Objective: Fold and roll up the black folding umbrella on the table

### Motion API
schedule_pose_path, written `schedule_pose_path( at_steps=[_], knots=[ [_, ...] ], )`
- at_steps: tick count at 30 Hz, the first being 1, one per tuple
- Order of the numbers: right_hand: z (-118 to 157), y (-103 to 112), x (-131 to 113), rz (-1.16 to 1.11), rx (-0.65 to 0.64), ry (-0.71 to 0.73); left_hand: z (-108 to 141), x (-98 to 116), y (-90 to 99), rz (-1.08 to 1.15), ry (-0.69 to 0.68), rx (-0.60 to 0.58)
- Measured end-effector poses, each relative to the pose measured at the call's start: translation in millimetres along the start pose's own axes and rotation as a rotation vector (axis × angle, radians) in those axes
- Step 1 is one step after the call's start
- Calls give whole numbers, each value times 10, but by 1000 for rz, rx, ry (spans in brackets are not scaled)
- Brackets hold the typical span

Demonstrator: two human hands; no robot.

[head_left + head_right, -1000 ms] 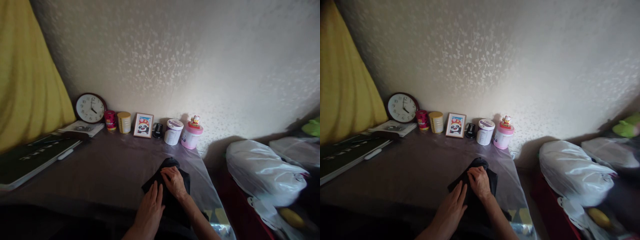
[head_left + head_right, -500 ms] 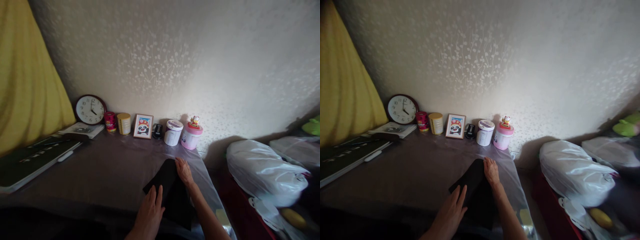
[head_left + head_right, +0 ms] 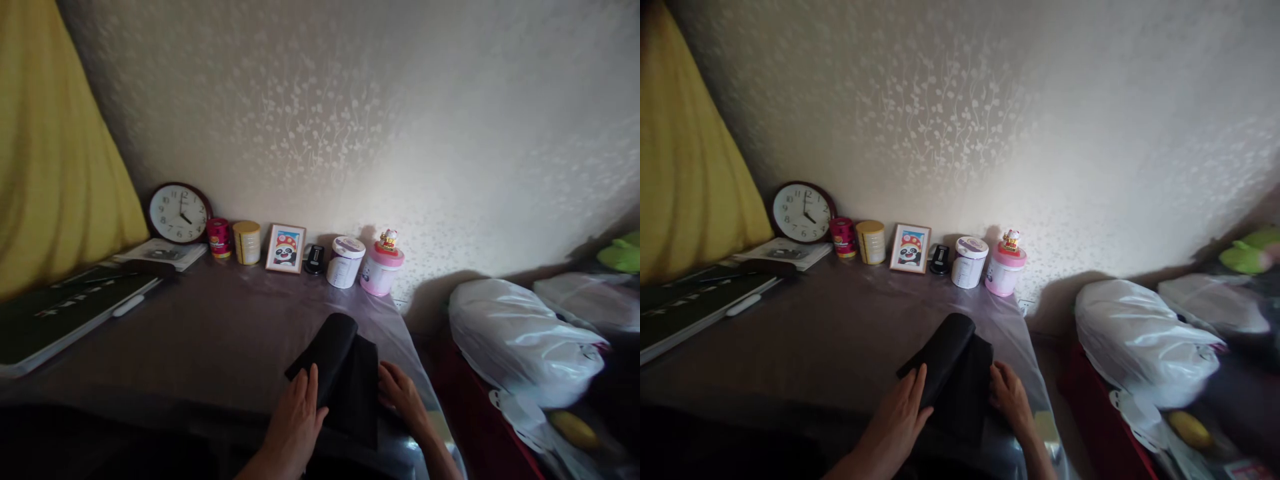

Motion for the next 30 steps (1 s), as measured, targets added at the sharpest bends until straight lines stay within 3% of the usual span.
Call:
schedule_pose_path(
  at_steps=[5,10,12,18,23,30],
  knots=[
    [20,-83,-74,-71,-24,-109,42,-36,-37,175,41,-234],
    [7,-139,-363,-64,78,37,95,-54,-139,225,78,-385],
    [16,-158,-444,-61,121,101,112,-65,-174,230,84,-362],
    [13,-59,-457,-120,198,207,142,-73,-113,215,46,-149],
    [-6,4,-405,-109,197,197,124,-50,-94,180,38,-136],
    [-157,-76,-553,-94,138,155,134,-67,-129,186,37,-147]
  ],
)
Point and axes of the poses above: each hand's wrist, its own z-axis away from the middle knuckle, its own y-axis out of the back of the hand, x = y × z, the point moved 9 cm from there along -z, towards the middle knuckle, and after that the axes turned 11 degrees about x, right-handed, at the moved point
